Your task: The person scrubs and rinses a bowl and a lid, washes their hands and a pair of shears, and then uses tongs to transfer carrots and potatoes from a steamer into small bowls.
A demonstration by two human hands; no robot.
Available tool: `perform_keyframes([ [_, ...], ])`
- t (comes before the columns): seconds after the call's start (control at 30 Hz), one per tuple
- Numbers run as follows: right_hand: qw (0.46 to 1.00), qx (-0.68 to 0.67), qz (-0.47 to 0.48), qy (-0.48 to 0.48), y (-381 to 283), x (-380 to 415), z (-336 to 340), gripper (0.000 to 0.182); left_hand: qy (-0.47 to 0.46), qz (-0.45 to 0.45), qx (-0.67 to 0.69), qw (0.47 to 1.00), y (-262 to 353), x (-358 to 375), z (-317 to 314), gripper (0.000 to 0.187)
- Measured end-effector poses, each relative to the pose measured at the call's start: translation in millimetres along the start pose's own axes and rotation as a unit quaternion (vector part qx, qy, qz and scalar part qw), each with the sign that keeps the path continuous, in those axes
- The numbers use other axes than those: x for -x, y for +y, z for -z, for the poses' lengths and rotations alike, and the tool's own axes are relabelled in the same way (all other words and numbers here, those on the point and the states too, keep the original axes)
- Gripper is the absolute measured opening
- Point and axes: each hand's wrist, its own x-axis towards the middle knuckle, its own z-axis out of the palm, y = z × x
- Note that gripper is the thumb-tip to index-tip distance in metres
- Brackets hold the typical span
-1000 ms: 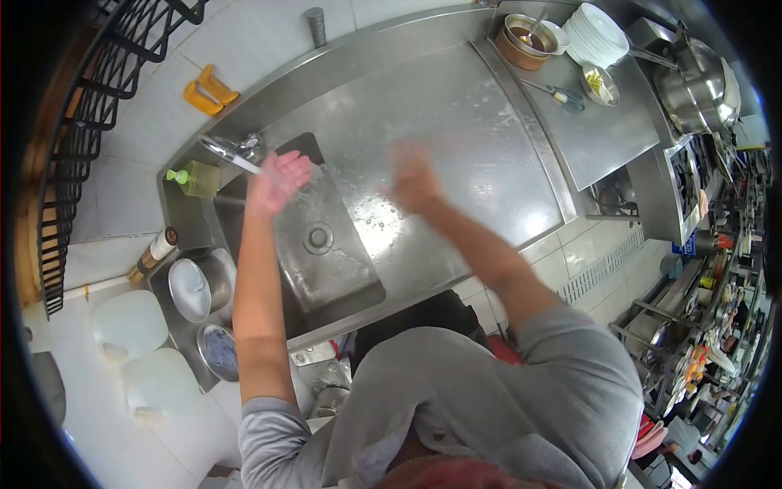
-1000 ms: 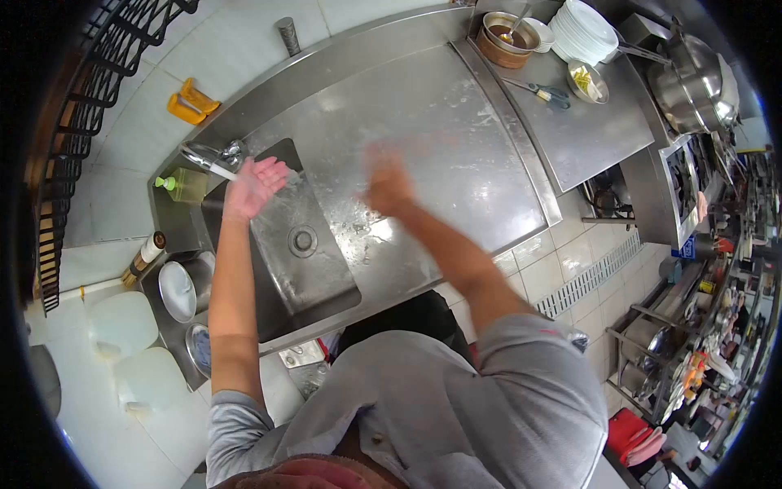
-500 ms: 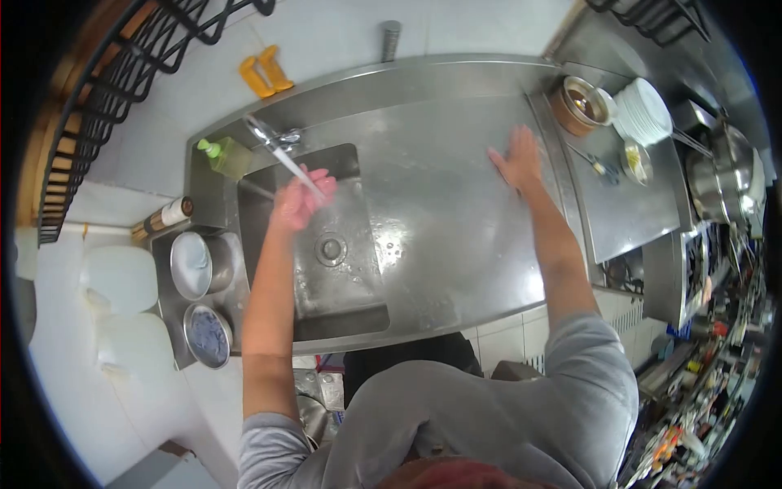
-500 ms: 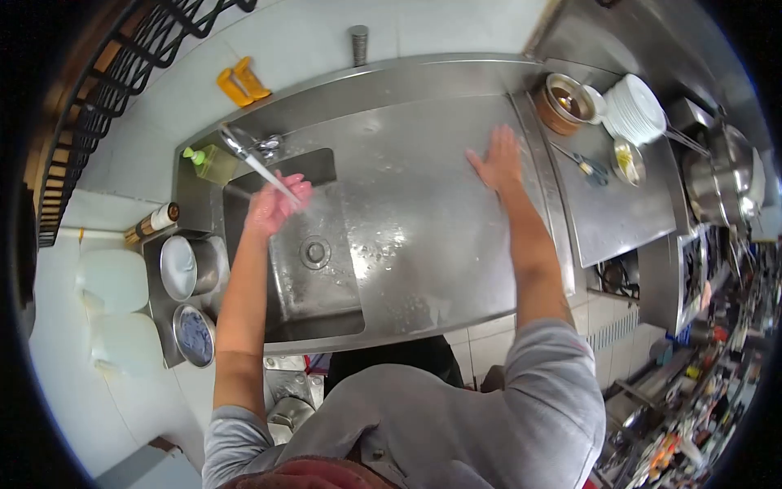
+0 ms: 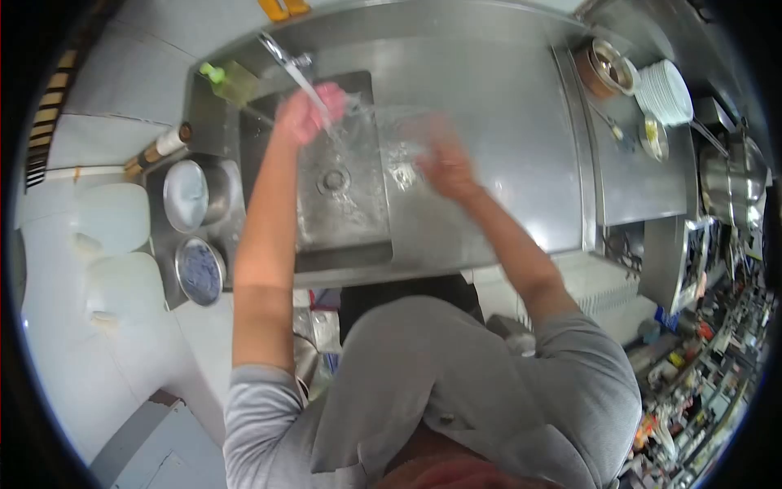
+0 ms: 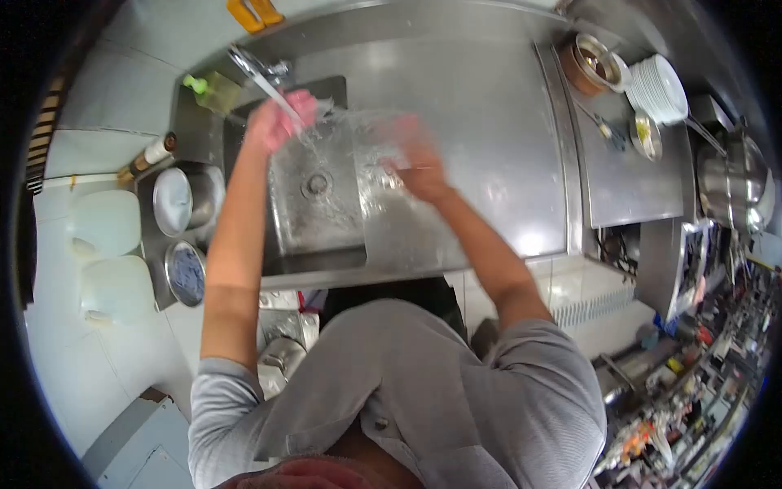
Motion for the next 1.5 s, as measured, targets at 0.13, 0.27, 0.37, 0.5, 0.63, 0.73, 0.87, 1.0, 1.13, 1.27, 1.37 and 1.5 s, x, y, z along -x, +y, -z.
perform_keyframes([
  [0.13,0.978,0.193,-0.073,-0.035,75,162,166,0.091,-0.128,0.033,0.038,0.991,-10,-37,43,0.047],
  [0.27,0.950,0.244,-0.119,-0.152,49,203,190,0.106,-0.005,0.027,0.013,1.000,1,-7,5,0.039],
  [0.37,0.975,0.136,0.000,-0.176,-5,156,126,0.117,0.006,0.022,-0.093,0.995,2,-19,9,0.039],
  [0.5,0.975,0.117,-0.053,-0.182,-86,57,8,0.112,-0.005,-0.001,-0.104,0.995,-6,-13,-4,0.050],
  [0.63,0.978,0.022,0.082,-0.188,-107,-12,-77,0.086,-0.016,-0.015,-0.173,0.985,-6,3,13,0.057],
  [0.73,0.974,-0.116,-0.085,-0.173,-126,-67,-54,0.061,0.015,-0.022,-0.193,0.981,5,15,46,0.064],
  [0.87,0.795,-0.466,-0.380,-0.083,-85,-143,-93,0.034,0.055,-0.011,-0.133,0.990,-1,25,94,0.075],
  [1.0,0.617,-0.683,-0.347,-0.183,-130,-187,-76,0.031,0.068,0.002,-0.053,0.996,-14,24,117,0.080],
  [1.13,0.354,-0.750,-0.549,0.100,-124,-221,-132,0.052,0.052,0.012,0.026,0.998,-33,13,127,0.087],
  [1.27,0.360,-0.854,-0.364,0.097,-163,-262,-103,0.061,0.018,0.002,0.046,0.999,-33,16,126,0.088],
  [1.37,0.493,-0.674,-0.529,0.153,-125,-251,-133,0.062,0.028,0.020,0.075,0.997,-37,10,125,0.087],
  [1.5,0.422,-0.834,-0.348,0.075,-173,-255,-87,0.052,-0.001,0.035,0.113,0.993,-33,7,117,0.086],
])
